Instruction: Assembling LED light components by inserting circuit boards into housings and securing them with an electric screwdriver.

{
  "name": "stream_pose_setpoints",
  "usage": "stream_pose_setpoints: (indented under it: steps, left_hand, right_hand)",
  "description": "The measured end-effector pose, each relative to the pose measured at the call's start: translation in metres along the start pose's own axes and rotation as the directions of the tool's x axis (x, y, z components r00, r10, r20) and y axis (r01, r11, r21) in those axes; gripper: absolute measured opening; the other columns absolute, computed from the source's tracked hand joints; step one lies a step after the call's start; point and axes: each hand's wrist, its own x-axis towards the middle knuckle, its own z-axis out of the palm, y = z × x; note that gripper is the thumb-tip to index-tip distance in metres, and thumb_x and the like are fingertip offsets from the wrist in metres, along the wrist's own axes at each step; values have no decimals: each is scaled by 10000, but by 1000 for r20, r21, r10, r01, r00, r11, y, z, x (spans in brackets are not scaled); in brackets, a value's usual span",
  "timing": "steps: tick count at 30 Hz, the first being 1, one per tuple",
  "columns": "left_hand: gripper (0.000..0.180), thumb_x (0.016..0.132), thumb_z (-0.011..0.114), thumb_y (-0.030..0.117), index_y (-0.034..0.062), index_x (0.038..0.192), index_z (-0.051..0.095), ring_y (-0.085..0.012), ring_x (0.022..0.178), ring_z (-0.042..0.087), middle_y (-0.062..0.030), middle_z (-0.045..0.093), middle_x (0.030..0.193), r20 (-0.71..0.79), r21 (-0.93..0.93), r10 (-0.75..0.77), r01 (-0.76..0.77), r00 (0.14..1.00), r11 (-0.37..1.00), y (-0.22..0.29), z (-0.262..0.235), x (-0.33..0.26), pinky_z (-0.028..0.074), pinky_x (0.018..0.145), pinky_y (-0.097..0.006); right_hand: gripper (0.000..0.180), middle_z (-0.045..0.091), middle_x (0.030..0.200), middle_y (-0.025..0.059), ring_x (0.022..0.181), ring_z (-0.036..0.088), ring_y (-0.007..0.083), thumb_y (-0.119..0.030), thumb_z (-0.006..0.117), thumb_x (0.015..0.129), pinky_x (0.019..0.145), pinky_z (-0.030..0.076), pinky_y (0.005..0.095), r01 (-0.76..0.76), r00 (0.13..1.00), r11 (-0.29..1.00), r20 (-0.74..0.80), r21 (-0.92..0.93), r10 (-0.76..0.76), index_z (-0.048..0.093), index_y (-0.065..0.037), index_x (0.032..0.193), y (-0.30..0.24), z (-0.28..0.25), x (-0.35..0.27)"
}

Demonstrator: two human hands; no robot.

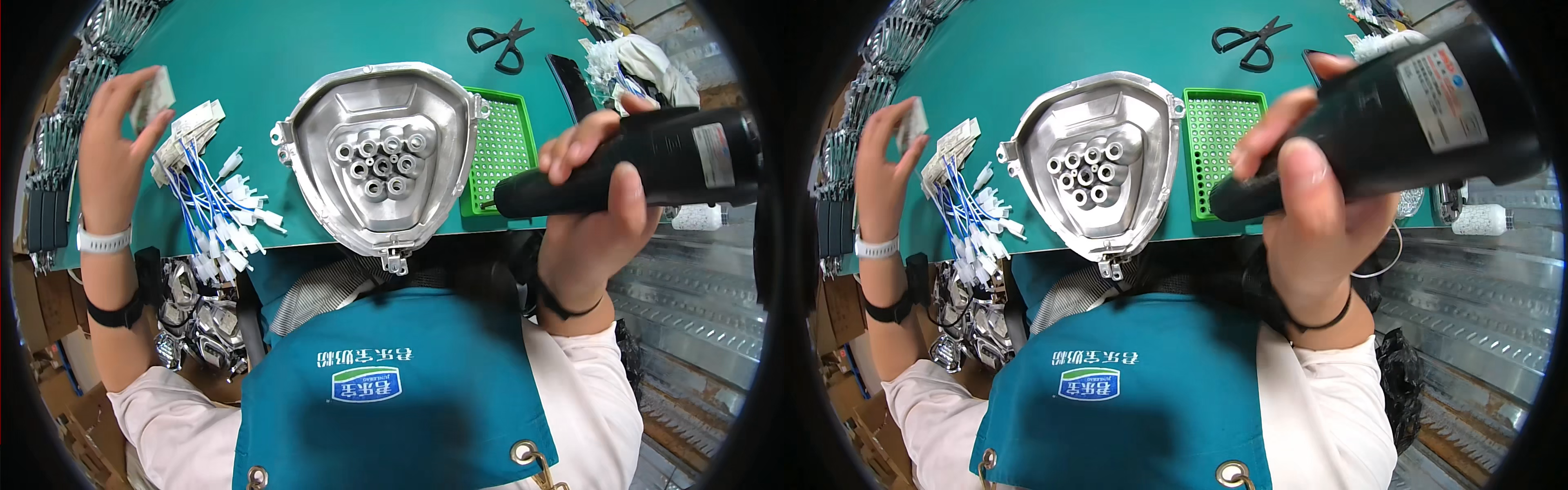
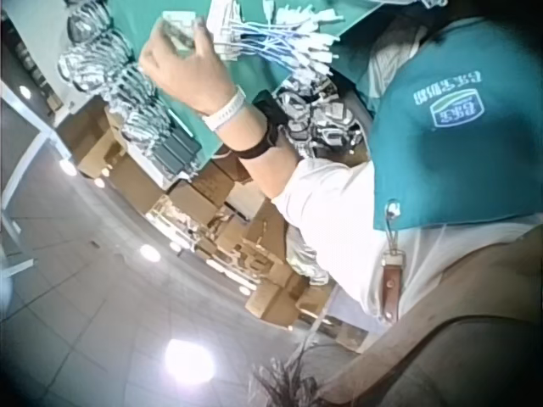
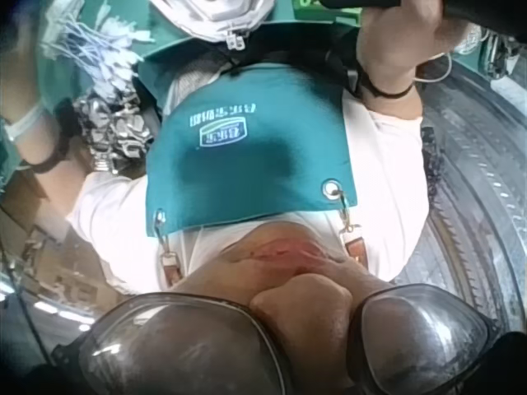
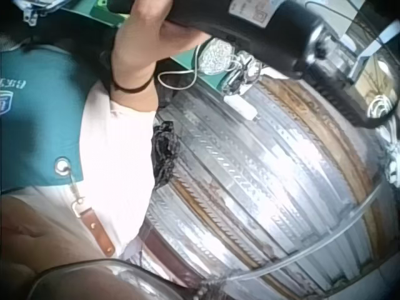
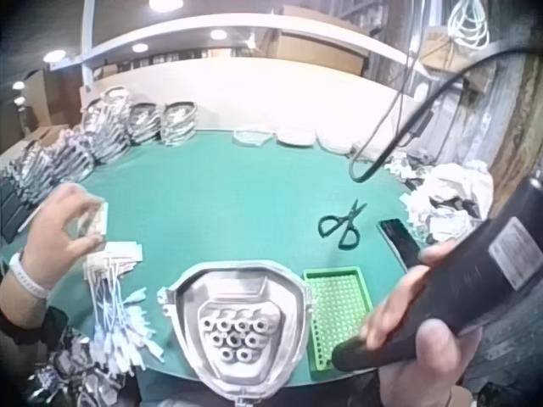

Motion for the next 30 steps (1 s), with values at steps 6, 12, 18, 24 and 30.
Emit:
stream_pose_setpoints:
  steps: [6, 12, 18, 24, 30]
  left_hand:
    - [467, 680, 773, 55, 0, 1117, 618, -278, 1011, 588, -166, 594, 1115, -438, -218, -38, -65, 898, 974, 71, -36, -47, 466, 870, -356]
    - [491, 604, 816, 160, 21, 1036, 629, -270, 917, 584, -122, 601, 997, -291, -459, 120, -249, 949, 853, 153, 18, -29, 469, 804, -351]
    - [439, 581, 824, 211, 72, 949, 628, -265, 872, 569, -60, 586, 921, -337, -476, 103, -263, 936, 839, 164, 61, -21, 438, 777, -378]
    - [416, 577, 832, 259, 144, 929, 642, -193, 947, 549, 23, 582, 931, -282, -418, 37, -158, 959, 895, 167, 60, -25, 317, 876, -402]
    - [417, 567, 836, 285, 162, 920, 651, -184, 974, 532, 36, 581, 933, -273, -437, -21, -104, 962, 893, 166, 61, -29, 298, 891, -420]
  right_hand:
    - [498, 516, 909, 108, 786, 499, 191, -175, 556, 897, 774, 438, 375, 148, 973, 981, -158, -123, -166, 318, -16, 1304, -3, 21, -23]
    - [581, 524, 853, 110, 731, 534, 200, -189, 606, 803, 756, 465, 378, 175, 944, 984, -282, -17, -173, 334, -16, 1286, -33, 21, -18]
    - [496, 449, 853, 84, 749, 473, 188, -290, 591, 772, 759, 388, 353, 383, 918, 905, -184, 187, -351, 420, -37, 1163, -74, 26, -10]
    - [521, 455, 870, 69, 766, 469, 188, -348, 585, 755, 753, 370, 362, 348, 930, 873, -5, 340, -369, 450, -67, 1172, -53, 69, 2]
    - [468, 524, 829, 85, 741, 503, 202, -320, 566, 830, 729, 406, 394, 374, 900, 904, 156, 207, -408, 438, -84, 1214, -44, 87, 10]
